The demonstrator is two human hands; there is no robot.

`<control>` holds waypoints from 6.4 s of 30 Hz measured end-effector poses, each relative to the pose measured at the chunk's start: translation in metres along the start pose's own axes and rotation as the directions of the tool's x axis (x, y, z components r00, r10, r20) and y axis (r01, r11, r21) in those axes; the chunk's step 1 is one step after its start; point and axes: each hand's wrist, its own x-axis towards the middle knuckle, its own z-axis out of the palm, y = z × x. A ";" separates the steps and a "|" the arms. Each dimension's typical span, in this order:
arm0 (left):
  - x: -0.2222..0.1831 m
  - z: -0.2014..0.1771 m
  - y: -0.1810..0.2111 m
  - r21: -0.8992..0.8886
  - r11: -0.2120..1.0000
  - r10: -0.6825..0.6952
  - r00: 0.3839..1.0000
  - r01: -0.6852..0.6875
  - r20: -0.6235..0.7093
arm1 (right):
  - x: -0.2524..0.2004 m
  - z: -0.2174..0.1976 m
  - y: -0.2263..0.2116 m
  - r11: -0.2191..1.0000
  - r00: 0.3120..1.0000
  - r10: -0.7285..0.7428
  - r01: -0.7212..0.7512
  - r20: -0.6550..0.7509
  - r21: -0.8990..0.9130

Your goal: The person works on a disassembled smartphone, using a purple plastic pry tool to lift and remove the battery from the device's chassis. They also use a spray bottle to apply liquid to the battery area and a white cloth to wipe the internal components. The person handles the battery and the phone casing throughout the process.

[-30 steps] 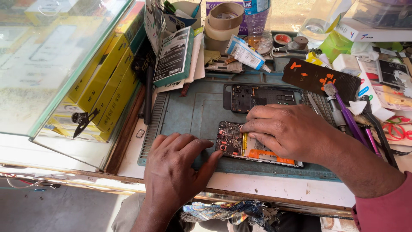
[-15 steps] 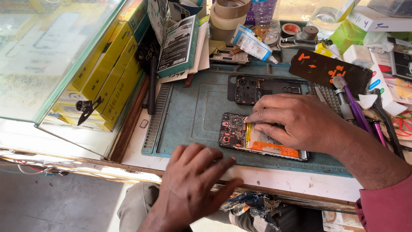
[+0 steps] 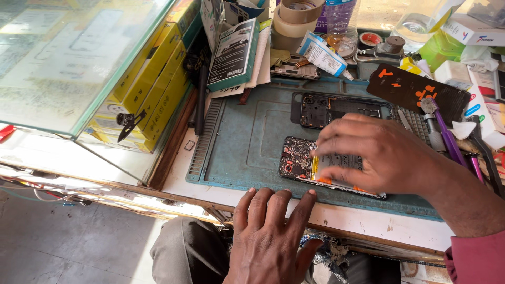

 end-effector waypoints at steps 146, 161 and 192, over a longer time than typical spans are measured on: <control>-0.011 0.049 -0.023 0.052 0.996 0.078 0.968 -0.068 -0.238 | -0.018 -0.006 0.009 0.645 0.818 0.536 -0.557 0.210 0.524; -0.011 0.046 -0.023 0.023 0.998 0.054 0.965 -0.050 -0.257 | -0.015 -0.001 0.012 0.589 0.879 0.436 -0.440 0.192 0.678; -0.013 0.042 -0.025 0.027 0.998 0.063 0.966 -0.058 -0.252 | 0.006 0.016 -0.037 0.995 0.998 0.045 -0.049 -0.049 -0.090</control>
